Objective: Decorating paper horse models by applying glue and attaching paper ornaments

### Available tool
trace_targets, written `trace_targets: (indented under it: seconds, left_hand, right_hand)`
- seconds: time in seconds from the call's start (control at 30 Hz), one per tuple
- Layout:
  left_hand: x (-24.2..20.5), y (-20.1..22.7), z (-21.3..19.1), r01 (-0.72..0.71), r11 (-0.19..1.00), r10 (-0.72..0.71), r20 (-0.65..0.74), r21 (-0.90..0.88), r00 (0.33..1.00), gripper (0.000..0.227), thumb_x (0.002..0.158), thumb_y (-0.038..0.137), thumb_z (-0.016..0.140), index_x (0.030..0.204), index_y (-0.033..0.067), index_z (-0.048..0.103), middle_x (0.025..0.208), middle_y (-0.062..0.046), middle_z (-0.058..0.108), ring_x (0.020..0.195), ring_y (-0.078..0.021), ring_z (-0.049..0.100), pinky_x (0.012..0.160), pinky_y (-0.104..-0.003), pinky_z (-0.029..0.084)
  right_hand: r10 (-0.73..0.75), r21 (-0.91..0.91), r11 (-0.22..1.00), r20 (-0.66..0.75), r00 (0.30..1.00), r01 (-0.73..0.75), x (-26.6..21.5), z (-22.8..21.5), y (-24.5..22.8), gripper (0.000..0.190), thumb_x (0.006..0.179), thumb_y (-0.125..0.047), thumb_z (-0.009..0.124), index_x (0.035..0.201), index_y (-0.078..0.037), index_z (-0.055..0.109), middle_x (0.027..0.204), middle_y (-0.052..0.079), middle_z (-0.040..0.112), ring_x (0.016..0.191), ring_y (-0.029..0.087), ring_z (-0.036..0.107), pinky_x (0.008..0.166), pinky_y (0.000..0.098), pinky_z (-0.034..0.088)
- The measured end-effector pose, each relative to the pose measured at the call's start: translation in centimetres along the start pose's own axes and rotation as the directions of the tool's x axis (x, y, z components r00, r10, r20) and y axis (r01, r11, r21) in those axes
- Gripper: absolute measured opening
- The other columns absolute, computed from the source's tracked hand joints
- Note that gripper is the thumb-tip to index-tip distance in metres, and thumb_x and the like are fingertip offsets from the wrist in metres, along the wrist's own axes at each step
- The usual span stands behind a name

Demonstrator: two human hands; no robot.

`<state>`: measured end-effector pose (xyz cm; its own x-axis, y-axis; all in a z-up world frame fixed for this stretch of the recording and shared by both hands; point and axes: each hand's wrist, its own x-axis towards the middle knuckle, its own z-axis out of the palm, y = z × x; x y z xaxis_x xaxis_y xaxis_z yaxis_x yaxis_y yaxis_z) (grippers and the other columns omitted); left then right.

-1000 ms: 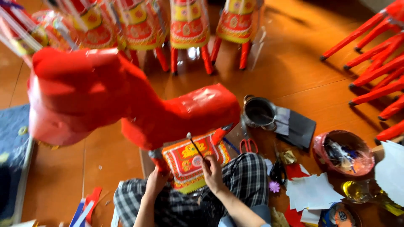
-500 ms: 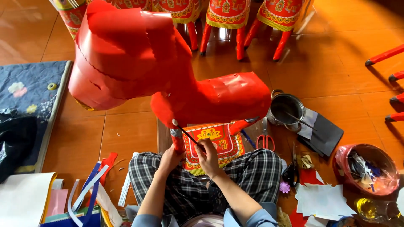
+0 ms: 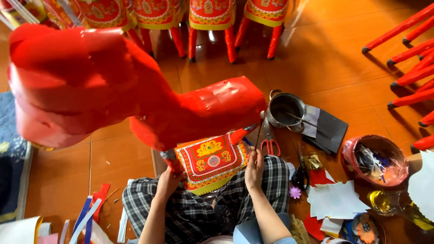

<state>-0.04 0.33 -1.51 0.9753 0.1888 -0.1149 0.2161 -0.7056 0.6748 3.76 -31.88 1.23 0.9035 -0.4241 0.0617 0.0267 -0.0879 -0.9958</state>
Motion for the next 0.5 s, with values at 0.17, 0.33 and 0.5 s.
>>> trace_targets:
  seconds: [0.17,0.33,0.5]
  left_hand:
    - [-0.5,2.0,-1.2,0.123,0.990,-0.131,0.148,0.066,0.980,0.042,0.077,0.039,0.065,0.106,0.0109,0.052,0.095,-0.020,0.072,0.092,-0.0459,0.064,0.072,-0.049,0.046]
    - [-1.1,3.5,-1.9,0.181,0.974,-0.201,0.155,0.134,0.967,0.051,0.076,0.048,0.067,0.111,0.0142,0.050,0.098,-0.018,0.073,0.095,-0.0448,0.065,0.071,-0.049,0.048]
    - [-3.0,-1.4,0.9,0.205,0.978,-0.203,-0.050,0.037,0.978,0.067,0.073,0.027,0.070,0.136,0.0227,0.047,0.139,-0.006,0.055,0.122,-0.0286,0.057,0.096,-0.041,0.046]
  right_hand:
    - [-0.008,0.071,0.997,0.079,0.997,0.002,1.9,-0.8,-2.1,0.030,0.104,-0.026,0.041,0.117,-0.007,0.060,0.084,0.002,0.054,0.069,0.013,0.047,0.063,0.0304,0.040]
    - [0.162,0.290,0.945,-0.020,0.987,-0.149,4.3,-1.3,-0.7,0.029,0.103,-0.029,0.045,0.110,-0.005,0.061,0.058,-0.003,0.047,0.044,0.005,0.037,0.039,0.0213,0.027]
    - [0.293,0.418,0.873,-0.039,0.955,-0.251,5.3,-1.7,0.0,0.020,0.100,-0.027,0.050,0.113,-0.013,0.053,0.061,-0.001,0.050,0.044,0.007,0.040,0.036,0.0210,0.027]
